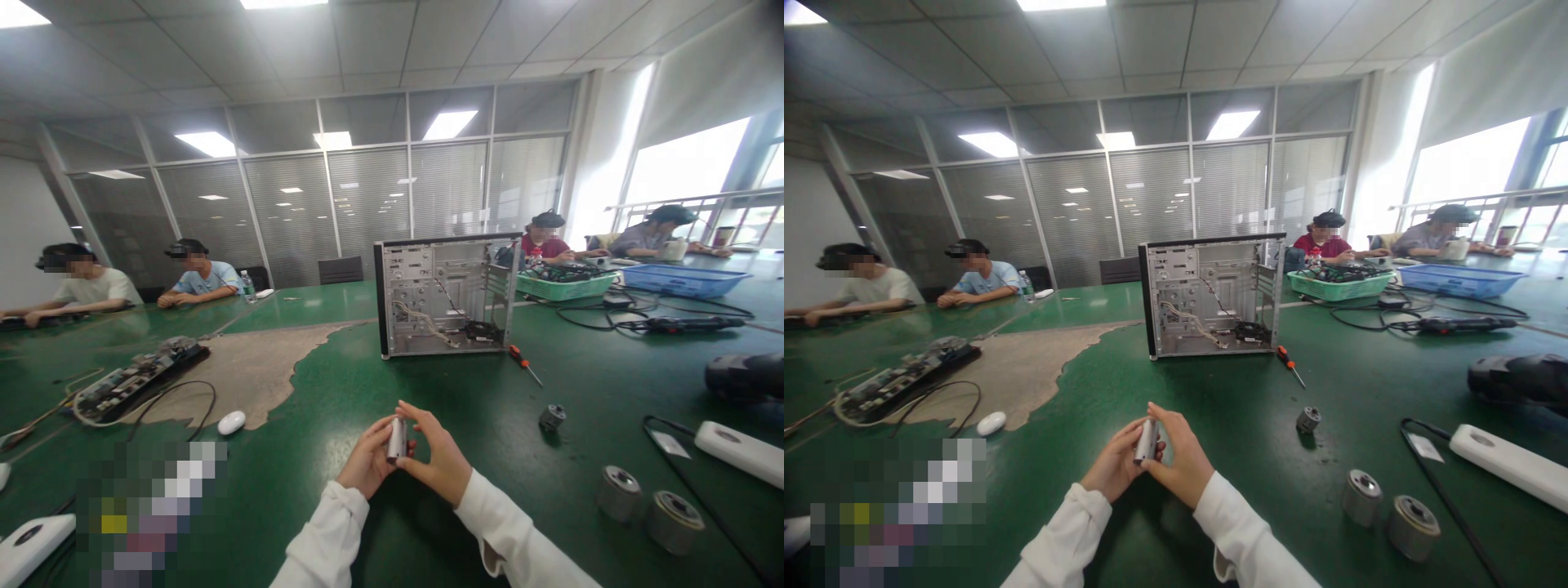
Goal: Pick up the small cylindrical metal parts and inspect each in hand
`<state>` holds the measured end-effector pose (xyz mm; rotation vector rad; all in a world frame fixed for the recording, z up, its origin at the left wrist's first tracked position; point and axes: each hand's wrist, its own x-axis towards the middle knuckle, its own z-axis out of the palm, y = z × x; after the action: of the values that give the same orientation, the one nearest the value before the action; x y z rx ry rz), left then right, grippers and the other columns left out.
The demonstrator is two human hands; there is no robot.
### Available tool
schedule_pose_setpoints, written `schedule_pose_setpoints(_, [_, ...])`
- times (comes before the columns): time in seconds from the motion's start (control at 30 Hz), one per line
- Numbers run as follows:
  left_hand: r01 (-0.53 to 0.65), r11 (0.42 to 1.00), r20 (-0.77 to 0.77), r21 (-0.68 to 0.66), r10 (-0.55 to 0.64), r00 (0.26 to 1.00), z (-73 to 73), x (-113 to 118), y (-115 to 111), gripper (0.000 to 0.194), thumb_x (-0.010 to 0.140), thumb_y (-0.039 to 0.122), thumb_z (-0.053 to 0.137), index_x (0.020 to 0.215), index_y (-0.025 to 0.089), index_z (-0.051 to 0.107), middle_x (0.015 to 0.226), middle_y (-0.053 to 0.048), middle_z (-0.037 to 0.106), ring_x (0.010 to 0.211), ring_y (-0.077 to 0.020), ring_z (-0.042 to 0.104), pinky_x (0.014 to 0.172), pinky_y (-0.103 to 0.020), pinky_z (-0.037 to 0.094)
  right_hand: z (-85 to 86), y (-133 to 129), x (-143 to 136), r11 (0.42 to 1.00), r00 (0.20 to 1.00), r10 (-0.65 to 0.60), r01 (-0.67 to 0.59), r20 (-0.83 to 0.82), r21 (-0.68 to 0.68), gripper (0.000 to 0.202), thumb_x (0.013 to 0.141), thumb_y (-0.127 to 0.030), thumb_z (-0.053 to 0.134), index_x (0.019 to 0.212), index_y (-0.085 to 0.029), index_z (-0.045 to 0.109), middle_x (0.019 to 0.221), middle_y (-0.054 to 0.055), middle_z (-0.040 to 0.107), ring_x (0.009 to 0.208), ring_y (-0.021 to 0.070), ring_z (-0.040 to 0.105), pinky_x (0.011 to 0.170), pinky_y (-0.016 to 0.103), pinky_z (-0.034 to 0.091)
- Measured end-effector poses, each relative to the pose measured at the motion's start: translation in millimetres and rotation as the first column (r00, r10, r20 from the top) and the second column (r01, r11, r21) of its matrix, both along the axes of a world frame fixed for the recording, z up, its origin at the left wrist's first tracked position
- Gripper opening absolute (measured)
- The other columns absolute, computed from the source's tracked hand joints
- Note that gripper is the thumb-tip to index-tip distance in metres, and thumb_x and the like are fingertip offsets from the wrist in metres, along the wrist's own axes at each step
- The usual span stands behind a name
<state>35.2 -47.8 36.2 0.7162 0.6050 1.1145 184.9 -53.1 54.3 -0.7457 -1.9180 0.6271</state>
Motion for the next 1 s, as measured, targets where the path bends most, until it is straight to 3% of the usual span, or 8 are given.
schedule_pose_setpoints(0.23, [-0.051, 0.999, 0.105, -0.005, 0.051, 0.993, 4.5, 1, -2, 0.03, 0.075, 0.022, 0.052, 0.102, 0.011, 0.05, 0.09, -0.011, 0.06, 0.087, -0.0209, 0.058, 0.081, -0.036, 0.042, 3.5, 7, 7, 0.987, 0.98, -0.126, 0.108, -0.152, -0.122, 0.042, 0.07, -0.024, 0.053, 0.111, -0.021, 0.045, 0.101, 0.007, 0.057, 0.094, 0.0196, 0.052, 0.073, 0.033, 0.046])
schedule_pose_setpoints(0.43, [-0.232, 0.944, -0.178, 0.234, 0.276, 0.945, -0.7, 9, -1, 0.033, 0.067, 0.021, 0.061, 0.099, 0.02, 0.051, 0.098, -0.005, 0.055, 0.086, -0.0196, 0.056, 0.069, -0.027, 0.044, -1.0, 13, 6, 0.967, 0.966, -0.194, 0.159, -0.169, -0.202, 0.029, 0.07, -0.025, 0.051, 0.098, -0.019, 0.054, 0.092, 0.007, 0.06, 0.087, 0.019, 0.055, 0.066, 0.031, 0.048])
schedule_pose_setpoints(0.57, [-0.227, 0.898, -0.277, 0.377, 0.344, 0.897, -7.2, 9, 1, 0.033, 0.066, 0.019, 0.06, 0.098, 0.02, 0.051, 0.099, -0.006, 0.054, 0.088, -0.0183, 0.054, 0.073, -0.026, 0.041, -3.3, 12, 3, 0.967, 0.976, -0.184, 0.158, -0.119, -0.198, 0.023, 0.071, -0.025, 0.05, 0.092, -0.02, 0.057, 0.089, 0.006, 0.059, 0.084, 0.0178, 0.055, 0.064, 0.029, 0.048])
schedule_pose_setpoints(0.67, [-0.184, 0.882, -0.31, 0.434, 0.338, 0.889, -11.8, 7, 3, 0.032, 0.065, 0.015, 0.06, 0.096, 0.019, 0.051, 0.099, -0.007, 0.053, 0.091, -0.0181, 0.052, 0.077, -0.026, 0.04, -6.4, 11, 1, 0.975, 0.982, -0.162, 0.145, -0.093, -0.167, 0.022, 0.071, -0.024, 0.049, 0.09, -0.02, 0.059, 0.088, 0.005, 0.058, 0.082, 0.0171, 0.054, 0.062, 0.027, 0.047])
schedule_pose_setpoints(0.8, [-0.124, 0.902, -0.315, 0.414, 0.269, 0.91, -18.3, 7, 7, 0.039, 0.064, 0.012, 0.06, 0.1, 0.02, 0.048, 0.1, -0.006, 0.05, 0.091, -0.0183, 0.052, 0.078, -0.027, 0.04, -11.8, 13, -3, 0.978, 0.985, -0.167, 0.158, -0.049, -0.138, 0.018, 0.071, -0.023, 0.049, 0.086, -0.021, 0.061, 0.083, 0.005, 0.057, 0.073, 0.0155, 0.054, 0.058, 0.026, 0.046])
schedule_pose_setpoints(1.0, [-0.115, 0.904, -0.308, 0.411, 0.257, 0.916, -25.4, 7, 11, 0.05, 0.059, 0.005, 0.062, 0.103, 0.02, 0.045, 0.104, -0.007, 0.05, 0.093, -0.0186, 0.052, 0.086, -0.032, 0.036, -13.8, 20, -11, 0.961, 0.966, -0.259, 0.258, 0.002, -0.097, 0.014, 0.07, -0.022, 0.052, 0.078, -0.021, 0.063, 0.076, 0.003, 0.054, 0.066, 0.0133, 0.051, 0.06, 0.026, 0.044])
